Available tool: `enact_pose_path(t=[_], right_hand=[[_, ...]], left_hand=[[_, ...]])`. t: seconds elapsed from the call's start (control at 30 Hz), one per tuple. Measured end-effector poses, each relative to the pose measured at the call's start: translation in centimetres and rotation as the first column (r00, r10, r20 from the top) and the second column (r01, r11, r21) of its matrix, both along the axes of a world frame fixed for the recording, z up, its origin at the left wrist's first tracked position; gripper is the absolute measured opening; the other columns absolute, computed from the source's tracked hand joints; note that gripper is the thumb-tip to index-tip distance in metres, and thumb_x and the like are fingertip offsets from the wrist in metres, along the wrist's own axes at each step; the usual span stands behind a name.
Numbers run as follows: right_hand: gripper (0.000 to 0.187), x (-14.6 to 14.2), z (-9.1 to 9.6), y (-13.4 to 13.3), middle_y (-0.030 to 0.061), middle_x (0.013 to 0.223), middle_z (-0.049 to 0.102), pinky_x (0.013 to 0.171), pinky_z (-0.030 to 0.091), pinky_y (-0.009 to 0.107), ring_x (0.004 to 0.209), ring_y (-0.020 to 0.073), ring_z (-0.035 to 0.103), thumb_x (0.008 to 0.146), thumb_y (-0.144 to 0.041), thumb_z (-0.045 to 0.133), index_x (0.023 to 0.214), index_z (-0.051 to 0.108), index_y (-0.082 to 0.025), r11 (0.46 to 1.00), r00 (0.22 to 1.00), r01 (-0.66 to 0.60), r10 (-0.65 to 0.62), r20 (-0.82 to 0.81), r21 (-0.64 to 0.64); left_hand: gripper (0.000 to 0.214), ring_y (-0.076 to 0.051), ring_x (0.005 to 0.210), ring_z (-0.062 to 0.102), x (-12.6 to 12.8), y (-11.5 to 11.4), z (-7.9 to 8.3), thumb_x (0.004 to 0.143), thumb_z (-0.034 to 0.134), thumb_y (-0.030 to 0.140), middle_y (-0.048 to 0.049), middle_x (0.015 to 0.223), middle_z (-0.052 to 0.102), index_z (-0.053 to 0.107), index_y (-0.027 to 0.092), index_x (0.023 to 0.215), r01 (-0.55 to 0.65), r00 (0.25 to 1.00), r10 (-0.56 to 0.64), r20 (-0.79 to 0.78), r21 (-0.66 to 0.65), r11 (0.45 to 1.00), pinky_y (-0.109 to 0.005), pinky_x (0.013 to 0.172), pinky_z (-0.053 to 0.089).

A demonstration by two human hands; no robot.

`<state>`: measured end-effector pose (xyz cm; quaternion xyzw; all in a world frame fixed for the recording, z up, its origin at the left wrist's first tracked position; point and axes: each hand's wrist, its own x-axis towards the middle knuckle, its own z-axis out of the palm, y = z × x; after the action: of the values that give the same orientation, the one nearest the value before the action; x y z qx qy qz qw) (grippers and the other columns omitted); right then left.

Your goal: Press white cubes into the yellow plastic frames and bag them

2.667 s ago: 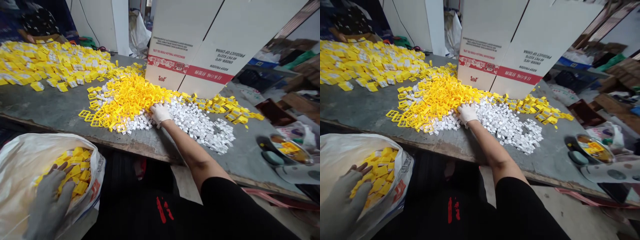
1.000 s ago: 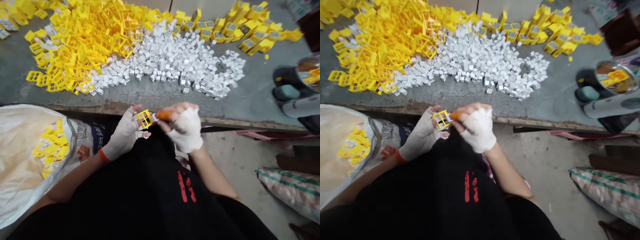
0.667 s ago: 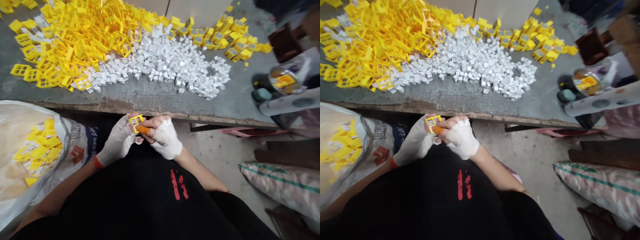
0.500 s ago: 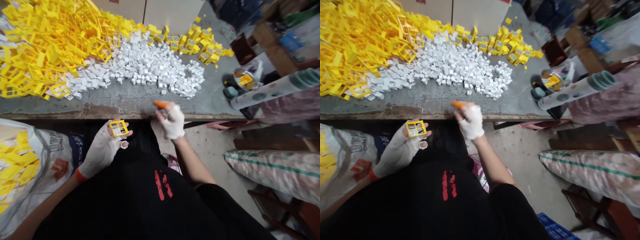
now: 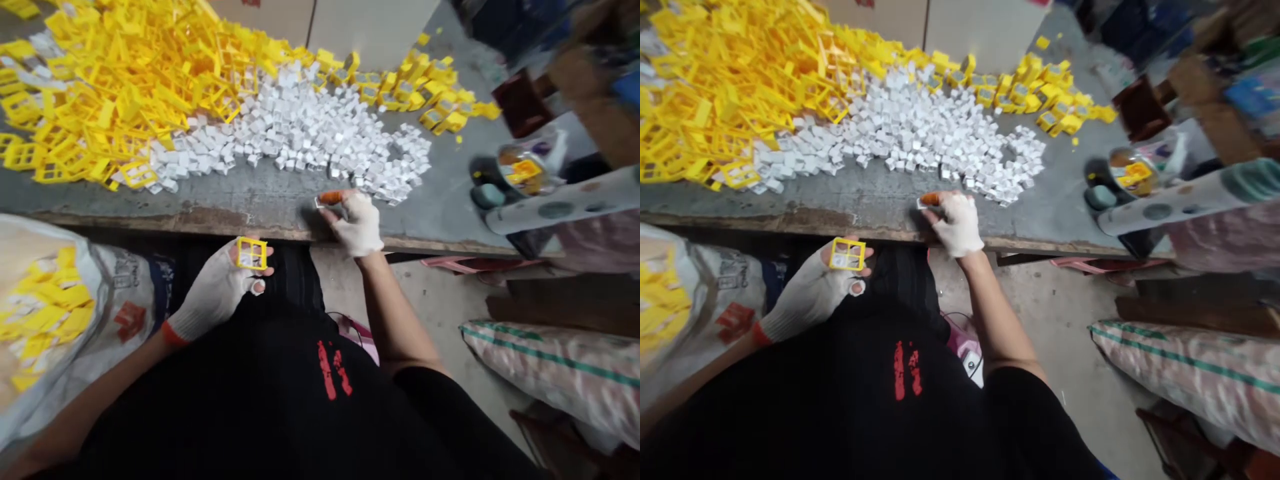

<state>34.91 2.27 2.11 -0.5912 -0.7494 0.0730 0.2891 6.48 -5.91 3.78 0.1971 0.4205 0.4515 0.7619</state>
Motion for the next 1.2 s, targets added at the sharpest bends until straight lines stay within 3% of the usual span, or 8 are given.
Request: enact_pose_path(t=[0.17,0.33,0.53,0.63,0.73,0.87,1.03,1.2], right_hand=[[0.028,-4.1,1.8,-5.7,0.0041,0.112,0.088,0.093,0.055,0.043,0.096,0.0243,0.076,0.112,-0.048,0.064,0.116,0.083,-0.029,0.886,0.890,-0.441,0.452,-0.057,0.147],[0.034,-6.5,1.5,-7.0,0.0034,0.105,0.088,0.092,0.055,0.042,0.096,0.0242,0.076,0.113,-0.052,0.060,0.113,0.085,-0.029,0.896,0.901,-0.406,0.425,-0.082,0.183],[0.035,-7.7,0.6,-8.1,0.0054,0.125,0.086,0.090,0.055,0.046,0.106,0.0270,0.076,0.113,-0.054,0.059,0.113,0.086,-0.031,0.896,0.910,-0.390,0.411,-0.062,0.214],[0.029,-5.6,-0.1,-6.2,0.0059,0.129,0.085,0.098,0.058,0.047,0.111,0.0273,0.077,0.111,-0.048,0.062,0.124,0.084,-0.032,0.943,0.945,-0.284,0.306,-0.116,0.172],[0.023,-1.1,-0.8,-1.6,0.0095,0.117,0.085,0.104,0.058,0.050,0.112,0.0307,0.077,0.104,-0.032,0.066,0.118,0.083,-0.026,0.996,0.983,0.069,-0.058,-0.173,0.057],[0.025,3.3,-1.4,5.0,0.0117,0.115,0.082,0.104,0.057,0.058,0.107,0.0339,0.075,0.094,-0.021,0.070,0.117,0.080,-0.024,0.922,0.931,0.359,-0.365,-0.014,-0.145],[0.024,2.5,-1.3,8.5,0.0155,0.129,0.077,0.114,0.047,0.067,0.128,0.0430,0.065,0.089,-0.031,0.086,0.110,0.077,-0.026,0.935,0.922,0.351,-0.338,0.187,-0.041],[0.014,0.5,-1.3,6.7,0.0130,0.118,0.079,0.111,0.048,0.061,0.117,0.0369,0.069,0.093,-0.032,0.079,0.104,0.075,-0.024,0.967,0.950,0.250,-0.234,0.206,-0.052]], left_hand=[[0.049,-0.023,0.080,0.074,0.4,-0.2,0.4,0.082,0.095,0.043,-0.0111,0.107,0.080,0.077,0.019,0.120,0.040,0.997,-0.042,0.062,0.034,0.999,-0.029,0.056,0.058],[0.054,-0.022,0.092,0.074,0.2,-0.8,0.1,0.078,0.101,0.046,-0.0112,0.122,0.080,0.078,0.022,0.120,0.036,0.995,-0.044,0.091,0.087,0.996,-0.028,0.065,0.062],[0.045,-0.020,0.089,0.074,-0.4,-0.9,0.0,0.085,0.096,0.043,-0.0081,0.119,0.081,0.079,0.021,0.121,-0.011,0.997,0.003,0.080,0.093,0.996,-0.027,0.065,0.059],[0.041,-0.025,0.091,0.077,-0.9,-0.7,0.1,0.085,0.094,0.041,-0.0083,0.119,0.082,0.079,0.022,0.119,-0.034,0.998,0.032,0.059,0.048,0.998,-0.030,0.066,0.060],[0.039,-0.027,0.090,0.080,-1.3,-0.3,-0.1,0.086,0.091,0.039,-0.0113,0.120,0.082,0.078,0.023,0.119,-0.069,0.998,0.069,0.011,0.013,0.998,-0.032,0.065,0.061],[0.034,-0.026,0.089,0.080,-1.1,0.1,-0.6,0.095,0.083,0.037,-0.0122,0.124,0.081,0.078,0.022,0.125,-0.048,0.999,0.048,-0.010,0.011,0.999,-0.032,0.064,0.062],[0.035,-0.025,0.090,0.080,-1.1,0.3,-0.8,0.097,0.081,0.034,-0.0129,0.126,0.080,0.076,0.020,0.128,-0.038,0.999,0.038,-0.035,0.001,0.999,-0.032,0.065,0.063],[0.034,-0.027,0.091,0.079,-1.1,0.4,-0.6,0.095,0.082,0.035,-0.0151,0.127,0.079,0.077,0.019,0.125,-0.048,0.995,0.047,-0.084,-0.011,0.999,-0.033,0.064,0.062]])
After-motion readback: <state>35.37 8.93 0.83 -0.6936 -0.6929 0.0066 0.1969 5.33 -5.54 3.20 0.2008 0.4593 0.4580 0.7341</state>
